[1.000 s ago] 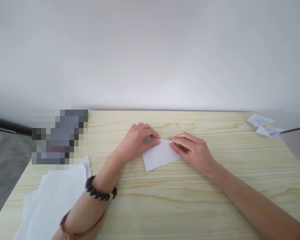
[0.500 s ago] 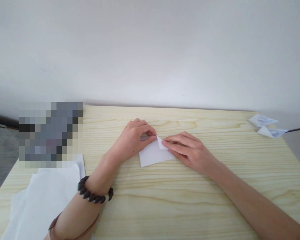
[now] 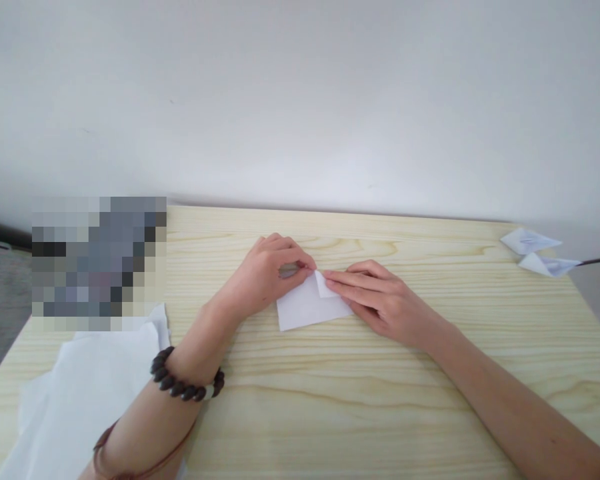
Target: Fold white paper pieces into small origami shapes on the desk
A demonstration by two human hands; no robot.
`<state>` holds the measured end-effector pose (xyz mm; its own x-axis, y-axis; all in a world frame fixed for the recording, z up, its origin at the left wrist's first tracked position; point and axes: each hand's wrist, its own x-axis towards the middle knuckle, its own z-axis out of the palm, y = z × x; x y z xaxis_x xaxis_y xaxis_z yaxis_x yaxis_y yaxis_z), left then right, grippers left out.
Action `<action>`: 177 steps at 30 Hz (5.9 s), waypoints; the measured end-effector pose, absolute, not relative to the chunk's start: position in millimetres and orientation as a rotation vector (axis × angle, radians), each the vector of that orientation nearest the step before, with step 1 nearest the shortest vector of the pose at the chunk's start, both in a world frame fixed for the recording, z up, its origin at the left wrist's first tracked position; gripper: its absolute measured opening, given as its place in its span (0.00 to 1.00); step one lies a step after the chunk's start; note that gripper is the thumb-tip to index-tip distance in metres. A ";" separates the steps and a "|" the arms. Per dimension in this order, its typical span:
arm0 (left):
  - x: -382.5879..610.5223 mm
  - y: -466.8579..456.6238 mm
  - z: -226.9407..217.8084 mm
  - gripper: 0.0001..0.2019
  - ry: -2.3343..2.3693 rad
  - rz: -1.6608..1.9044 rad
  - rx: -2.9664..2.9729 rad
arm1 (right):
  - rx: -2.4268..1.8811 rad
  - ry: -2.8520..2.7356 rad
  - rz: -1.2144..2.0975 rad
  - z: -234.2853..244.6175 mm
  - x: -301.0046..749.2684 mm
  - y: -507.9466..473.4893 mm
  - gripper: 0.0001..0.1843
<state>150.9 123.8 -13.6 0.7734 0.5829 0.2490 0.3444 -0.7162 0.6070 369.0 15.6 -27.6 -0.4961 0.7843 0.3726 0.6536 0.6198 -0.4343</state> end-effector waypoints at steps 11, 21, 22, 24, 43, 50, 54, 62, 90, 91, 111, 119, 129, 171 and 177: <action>150.9 124.4 -14.2 0.04 0.712 0.566 2.422 | -1.134 -2.365 0.312 -26.6 369.5 15.3 0.22; 148.7 126.2 -8.9 0.05 0.673 0.534 2.416 | -1.145 -2.374 0.295 -26.1 369.4 14.2 0.23; 148.8 126.1 -8.6 0.05 0.679 0.531 2.413 | -1.146 -2.374 0.295 -25.9 369.2 14.1 0.23; 148.9 125.8 -8.0 0.05 0.690 0.528 2.406 | -1.146 -2.374 0.299 -25.3 368.9 14.1 0.23; 147.3 125.7 -10.1 0.07 0.681 0.517 2.403 | -1.146 -2.376 0.306 -25.7 369.1 14.5 0.23; 147.5 126.4 -9.2 0.04 0.719 0.534 2.389 | -1.161 -2.371 0.286 -26.4 368.5 14.0 0.24; 147.2 126.1 -7.8 0.04 0.704 0.512 2.390 | -1.171 -2.354 0.288 -25.6 367.6 13.8 0.24; 145.8 125.5 -8.3 0.07 0.672 0.517 2.407 | -1.169 -2.358 0.293 -24.3 366.9 14.2 0.24; 156.3 121.2 -12.4 0.10 0.795 0.461 2.519 | -1.221 -2.338 0.294 -22.0 363.8 12.7 0.22; 156.4 121.2 -13.2 0.10 0.809 0.446 2.519 | -1.227 -2.321 0.289 -21.9 363.5 12.1 0.21; 158.8 118.7 -12.3 0.05 0.931 0.349 2.424 | -1.333 -2.254 0.075 -21.9 354.4 10.1 0.15; 159.6 119.1 -10.1 0.05 0.977 0.337 2.386 | -1.312 -2.166 0.143 -21.8 357.9 9.8 0.11; 153.0 116.6 -13.0 0.09 0.812 0.384 2.525 | -1.507 -2.106 0.202 -26.1 356.1 14.0 0.08; 158.5 114.6 7.2 0.15 0.681 0.247 2.080 | -1.316 -1.825 0.910 -11.5 369.7 15.9 0.14; 156.6 119.6 11.2 0.18 0.607 0.167 2.137 | -1.325 -1.806 0.948 -14.5 373.1 16.0 0.15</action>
<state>156.6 119.6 11.2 0.8714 0.4803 -0.0996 0.3615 -0.4916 0.7923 373.1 16.0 -14.5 -0.2368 0.9653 0.1099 0.4575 0.2106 -0.8639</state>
